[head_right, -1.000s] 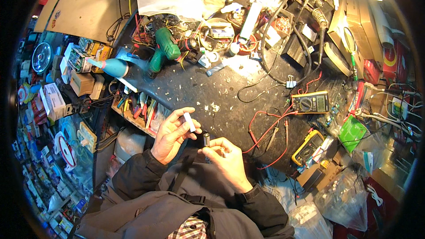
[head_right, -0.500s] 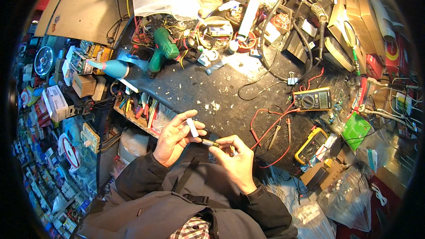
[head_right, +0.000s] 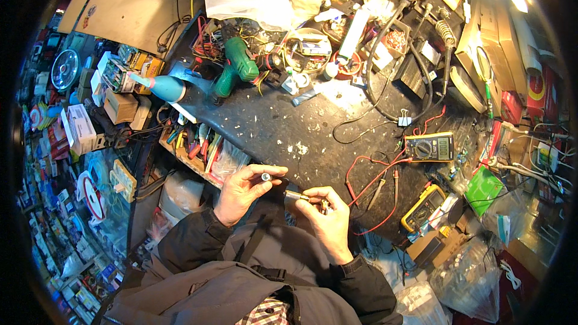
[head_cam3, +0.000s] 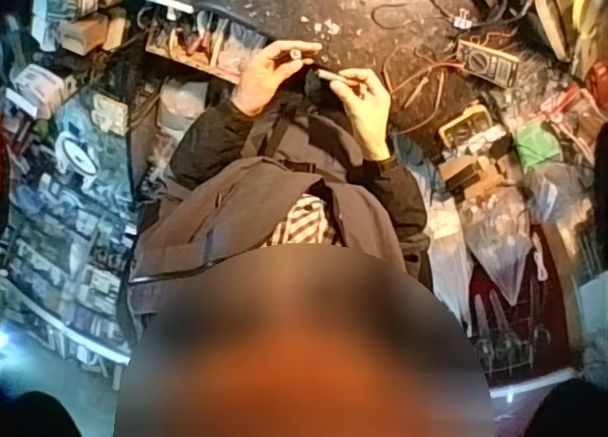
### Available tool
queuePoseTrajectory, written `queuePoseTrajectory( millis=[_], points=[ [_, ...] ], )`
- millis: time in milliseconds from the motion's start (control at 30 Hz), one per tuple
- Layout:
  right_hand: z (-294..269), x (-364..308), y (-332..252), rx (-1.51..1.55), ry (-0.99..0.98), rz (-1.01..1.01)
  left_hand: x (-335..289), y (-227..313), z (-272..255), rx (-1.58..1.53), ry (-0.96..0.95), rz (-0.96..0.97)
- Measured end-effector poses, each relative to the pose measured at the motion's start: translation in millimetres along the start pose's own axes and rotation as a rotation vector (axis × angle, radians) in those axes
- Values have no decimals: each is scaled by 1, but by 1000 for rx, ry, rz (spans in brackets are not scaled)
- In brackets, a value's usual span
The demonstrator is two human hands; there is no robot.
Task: The person removes a small black component from a white circular object, then uses a multimeter and soldering iron to test and solder wires on a cluttered workbench. The person repeatedly picks up and places small components and tools while working on the electronics.
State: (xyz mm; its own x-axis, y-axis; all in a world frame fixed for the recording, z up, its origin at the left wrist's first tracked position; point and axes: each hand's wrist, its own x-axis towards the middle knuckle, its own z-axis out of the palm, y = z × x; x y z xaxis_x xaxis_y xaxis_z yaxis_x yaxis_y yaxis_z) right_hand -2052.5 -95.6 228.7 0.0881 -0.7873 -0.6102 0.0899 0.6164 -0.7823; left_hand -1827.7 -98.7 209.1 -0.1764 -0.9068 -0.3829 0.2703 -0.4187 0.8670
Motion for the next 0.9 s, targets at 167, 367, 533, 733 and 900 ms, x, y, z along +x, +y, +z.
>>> queuePoseTrajectory(
  millis=[167, 367, 533, 733, 900],
  points=[
    [1, 0, -1, 207, -96, 140, -3, 0, -10, -22, 25, 1],
    [6, 5, -6, 511, -230, 372, -12, 4, -24, -190, 66, -57],
    [20, 6, -6, 470, -269, 362, -20, 7, -32, -218, 118, -36],
    [31, 8, -8, 326, -327, 328, -20, 8, -44, -112, 78, 5],
    [39, 12, -11, 298, -346, 311, -21, 10, -50, -195, 101, -26]
  ],
)
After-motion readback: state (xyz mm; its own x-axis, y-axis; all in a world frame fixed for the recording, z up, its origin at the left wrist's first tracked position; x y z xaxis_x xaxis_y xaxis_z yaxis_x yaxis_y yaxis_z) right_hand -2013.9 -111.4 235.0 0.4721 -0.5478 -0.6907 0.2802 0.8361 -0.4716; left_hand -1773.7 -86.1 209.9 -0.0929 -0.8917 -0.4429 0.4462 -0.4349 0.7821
